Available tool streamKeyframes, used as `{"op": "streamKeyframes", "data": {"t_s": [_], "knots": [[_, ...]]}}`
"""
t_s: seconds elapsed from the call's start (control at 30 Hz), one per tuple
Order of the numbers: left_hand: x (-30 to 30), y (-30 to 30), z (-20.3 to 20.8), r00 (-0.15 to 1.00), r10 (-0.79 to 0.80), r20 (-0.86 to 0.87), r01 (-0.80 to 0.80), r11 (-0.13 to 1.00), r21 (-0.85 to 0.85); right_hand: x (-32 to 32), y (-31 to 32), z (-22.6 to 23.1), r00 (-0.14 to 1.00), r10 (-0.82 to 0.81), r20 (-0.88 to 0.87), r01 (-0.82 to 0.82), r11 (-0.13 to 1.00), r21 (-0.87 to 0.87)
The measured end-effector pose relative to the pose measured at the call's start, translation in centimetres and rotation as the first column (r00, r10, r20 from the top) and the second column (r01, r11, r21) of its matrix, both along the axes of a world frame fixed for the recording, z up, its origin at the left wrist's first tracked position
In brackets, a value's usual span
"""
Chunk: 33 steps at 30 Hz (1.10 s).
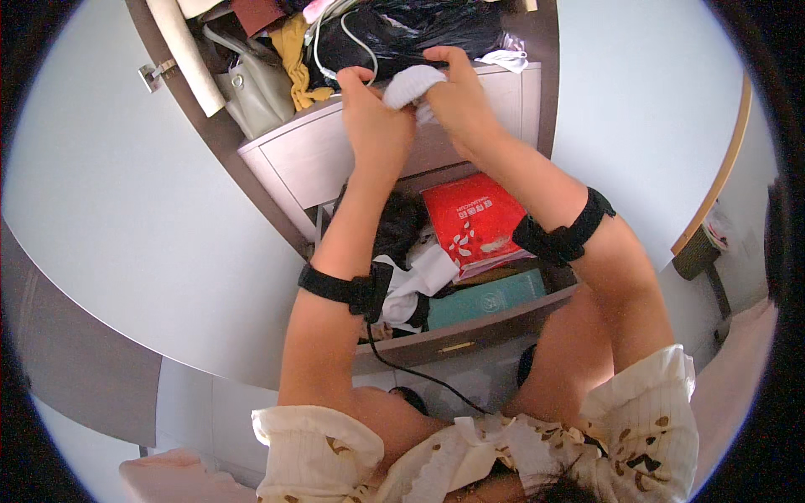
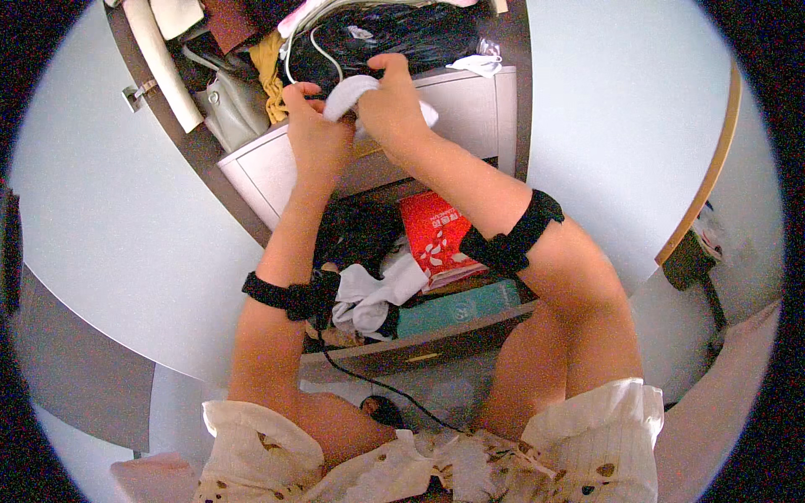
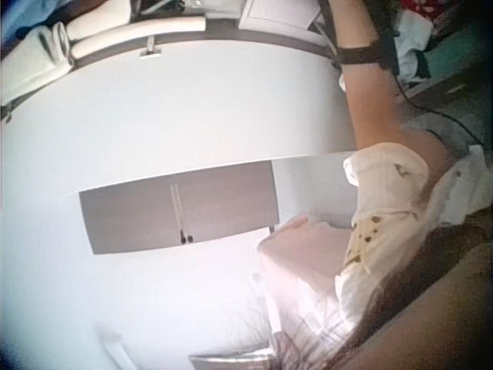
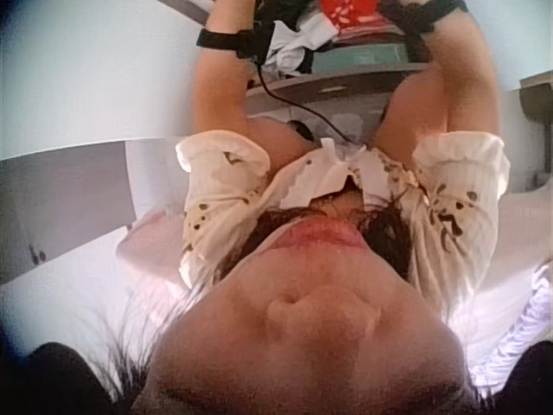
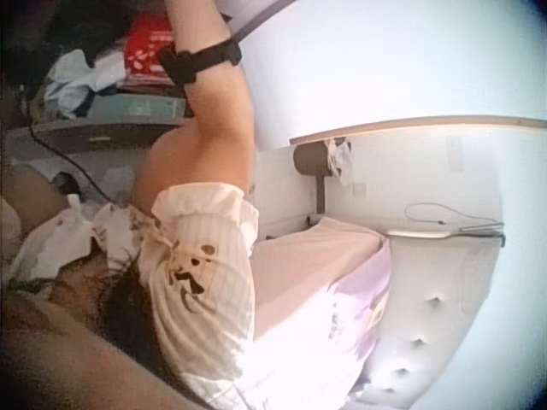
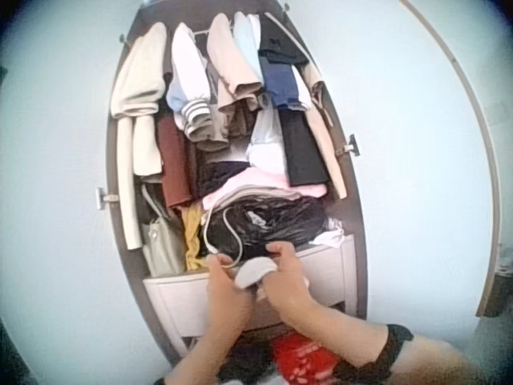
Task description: Sorting through items and clothes in a drawer.
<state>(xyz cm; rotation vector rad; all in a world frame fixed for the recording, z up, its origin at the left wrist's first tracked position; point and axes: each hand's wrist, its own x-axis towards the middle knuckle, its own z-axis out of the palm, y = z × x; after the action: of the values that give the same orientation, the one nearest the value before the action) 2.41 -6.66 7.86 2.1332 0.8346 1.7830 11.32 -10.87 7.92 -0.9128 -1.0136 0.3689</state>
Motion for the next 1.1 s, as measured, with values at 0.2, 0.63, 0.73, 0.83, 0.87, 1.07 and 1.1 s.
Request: {"op": "streamKeyframes", "data": {"t_s": [0.2,0.63,0.73,0.83,0.87,1.07,1.1], "knots": [[-2.4,3.3,-0.3,0.875,-0.238,0.422,0.346,0.917,-0.199,-1.0,3.7,-0.7,0.875,-0.227,0.427,0.199,0.974,0.109],[-3.3,3.2,0.4,0.722,-0.645,0.251,0.679,0.59,-0.436,2.8,5.2,-1.4,0.95,-0.056,0.307,0.052,0.998,0.02],[-3.5,3.4,0.4,0.954,-0.293,0.067,0.3,0.927,-0.225,-0.2,3.4,-0.8,0.99,0.134,-0.046,-0.135,0.99,-0.031],[-3.9,4.2,-0.2,0.999,-0.037,-0.005,0.036,0.992,-0.117,-1.4,2.9,-0.8,0.95,0.311,-0.019,-0.311,0.949,-0.046],[-4.0,4.3,-0.4,0.998,-0.051,0.02,0.054,0.981,-0.184,-2.0,2.9,-1.0,0.917,0.397,-0.041,-0.397,0.918,0.003],[-3.0,4.1,-1.1,0.997,0.008,0.07,-0.002,0.997,-0.082,-1.3,3.3,-1.5,0.934,-0.044,0.354,0.036,0.999,0.03],[-2.7,3.9,-1.0,0.989,-0.033,0.145,0.043,0.997,-0.064,-1.0,3.7,-1.6,0.934,-0.044,0.355,0.036,0.999,0.03]]}}
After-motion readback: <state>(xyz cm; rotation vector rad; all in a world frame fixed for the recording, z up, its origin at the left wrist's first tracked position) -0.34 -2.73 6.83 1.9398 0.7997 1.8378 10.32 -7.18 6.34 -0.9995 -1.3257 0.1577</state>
